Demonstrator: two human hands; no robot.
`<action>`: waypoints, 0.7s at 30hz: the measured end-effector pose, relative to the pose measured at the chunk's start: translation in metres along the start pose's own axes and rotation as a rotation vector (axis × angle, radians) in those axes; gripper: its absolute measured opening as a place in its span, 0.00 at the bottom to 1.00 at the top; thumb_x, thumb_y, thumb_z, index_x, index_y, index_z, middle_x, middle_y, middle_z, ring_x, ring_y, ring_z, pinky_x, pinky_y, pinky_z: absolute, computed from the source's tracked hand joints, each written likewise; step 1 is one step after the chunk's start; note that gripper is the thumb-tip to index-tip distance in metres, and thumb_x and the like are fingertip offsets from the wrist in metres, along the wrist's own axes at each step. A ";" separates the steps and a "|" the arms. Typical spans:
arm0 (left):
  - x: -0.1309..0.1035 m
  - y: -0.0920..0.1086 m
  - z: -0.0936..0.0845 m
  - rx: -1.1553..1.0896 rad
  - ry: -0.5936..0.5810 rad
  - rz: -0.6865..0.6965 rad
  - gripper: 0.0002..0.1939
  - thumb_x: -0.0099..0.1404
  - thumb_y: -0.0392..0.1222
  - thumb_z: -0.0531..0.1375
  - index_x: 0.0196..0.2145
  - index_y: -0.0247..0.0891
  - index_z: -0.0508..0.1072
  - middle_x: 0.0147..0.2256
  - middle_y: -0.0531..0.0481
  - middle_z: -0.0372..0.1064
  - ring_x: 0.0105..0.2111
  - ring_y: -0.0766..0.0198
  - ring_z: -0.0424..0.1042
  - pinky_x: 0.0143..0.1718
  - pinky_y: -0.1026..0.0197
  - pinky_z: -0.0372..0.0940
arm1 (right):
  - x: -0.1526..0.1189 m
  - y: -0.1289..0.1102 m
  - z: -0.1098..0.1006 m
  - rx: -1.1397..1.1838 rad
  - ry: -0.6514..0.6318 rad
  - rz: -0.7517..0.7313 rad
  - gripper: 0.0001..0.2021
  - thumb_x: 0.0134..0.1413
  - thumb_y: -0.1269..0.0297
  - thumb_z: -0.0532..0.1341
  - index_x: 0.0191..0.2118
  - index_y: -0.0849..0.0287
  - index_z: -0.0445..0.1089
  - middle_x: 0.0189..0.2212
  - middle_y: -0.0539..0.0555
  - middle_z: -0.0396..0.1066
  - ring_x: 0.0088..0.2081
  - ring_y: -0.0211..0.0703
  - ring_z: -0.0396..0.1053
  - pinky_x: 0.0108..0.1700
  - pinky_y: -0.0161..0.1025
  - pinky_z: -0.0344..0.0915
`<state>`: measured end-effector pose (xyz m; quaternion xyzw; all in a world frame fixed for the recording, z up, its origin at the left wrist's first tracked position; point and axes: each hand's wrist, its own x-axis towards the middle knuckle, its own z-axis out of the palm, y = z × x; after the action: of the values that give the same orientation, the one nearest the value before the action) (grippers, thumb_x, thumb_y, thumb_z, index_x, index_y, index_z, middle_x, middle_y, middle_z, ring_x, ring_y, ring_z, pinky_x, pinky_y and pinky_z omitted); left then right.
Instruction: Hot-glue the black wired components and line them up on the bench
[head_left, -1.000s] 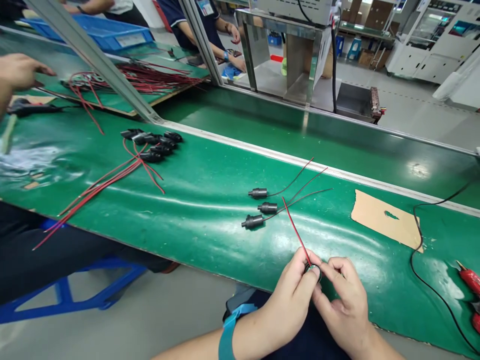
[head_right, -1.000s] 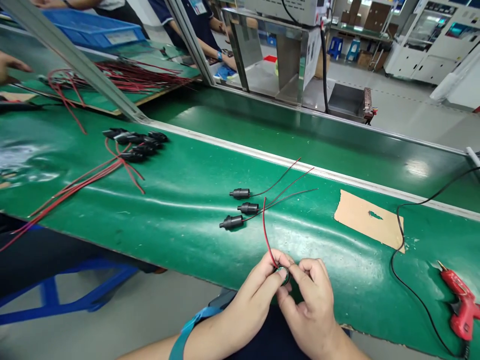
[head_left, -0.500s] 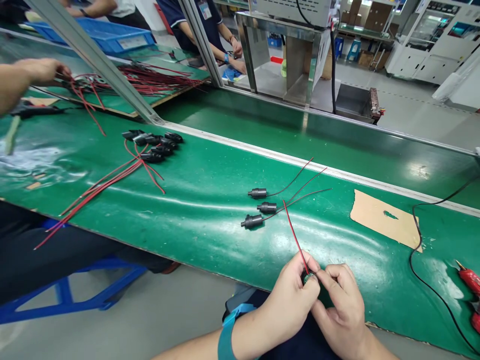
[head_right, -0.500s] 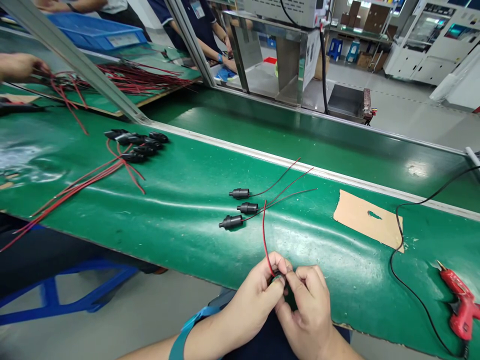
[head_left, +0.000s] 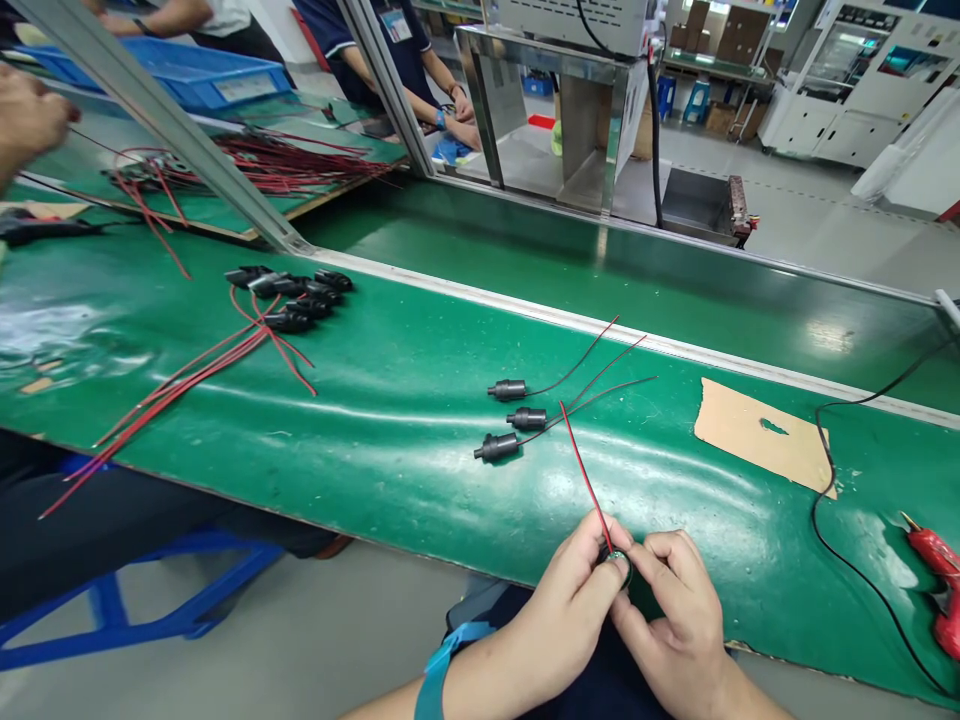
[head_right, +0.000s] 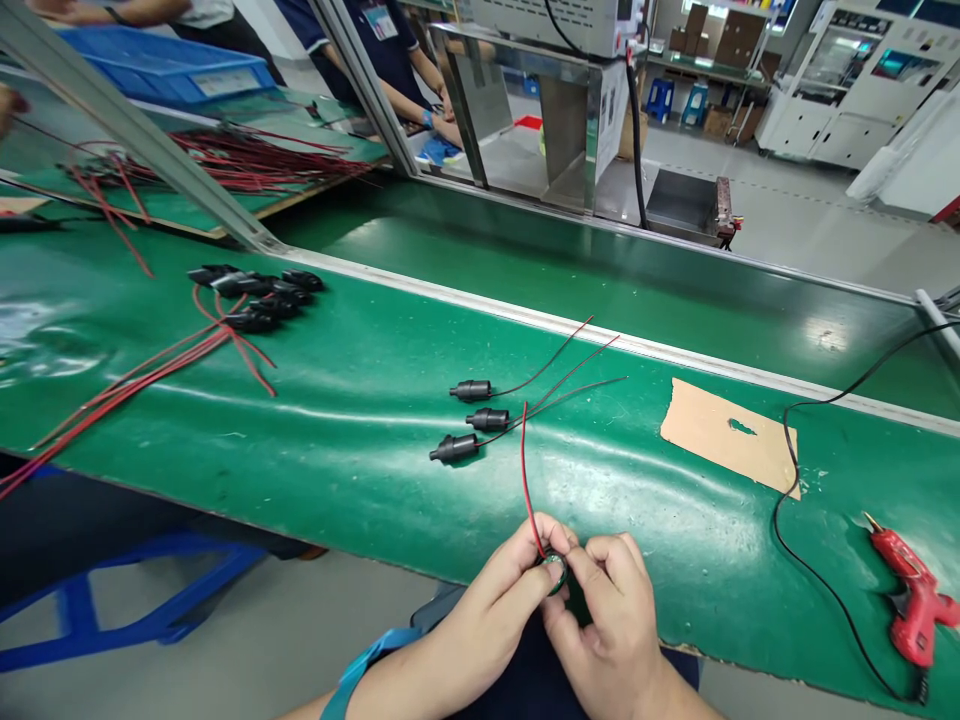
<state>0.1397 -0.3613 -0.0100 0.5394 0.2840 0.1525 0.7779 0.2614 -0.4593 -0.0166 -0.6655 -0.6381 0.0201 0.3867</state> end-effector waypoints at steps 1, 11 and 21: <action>0.000 -0.001 0.000 -0.003 -0.003 -0.002 0.06 0.68 0.41 0.51 0.39 0.39 0.65 0.36 0.51 0.62 0.37 0.66 0.62 0.42 0.60 0.64 | 0.000 0.000 0.000 -0.001 0.003 -0.007 0.24 0.60 0.75 0.62 0.62 0.60 0.67 0.35 0.52 0.65 0.39 0.35 0.63 0.38 0.34 0.69; -0.001 0.001 -0.002 0.000 -0.033 -0.040 0.07 0.69 0.43 0.51 0.39 0.38 0.64 0.36 0.52 0.60 0.37 0.66 0.61 0.44 0.57 0.62 | 0.002 0.000 0.001 0.003 0.033 -0.029 0.23 0.59 0.75 0.63 0.60 0.62 0.69 0.34 0.53 0.65 0.38 0.36 0.63 0.36 0.34 0.68; -0.002 0.003 -0.005 0.091 -0.049 0.004 0.07 0.68 0.41 0.51 0.40 0.38 0.65 0.37 0.51 0.62 0.39 0.65 0.61 0.47 0.56 0.61 | -0.001 0.002 0.002 0.019 0.028 -0.037 0.23 0.59 0.75 0.63 0.60 0.63 0.68 0.35 0.53 0.65 0.38 0.36 0.63 0.37 0.34 0.68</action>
<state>0.1355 -0.3579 -0.0081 0.5785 0.2703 0.1277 0.7589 0.2621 -0.4595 -0.0196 -0.6501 -0.6446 0.0098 0.4023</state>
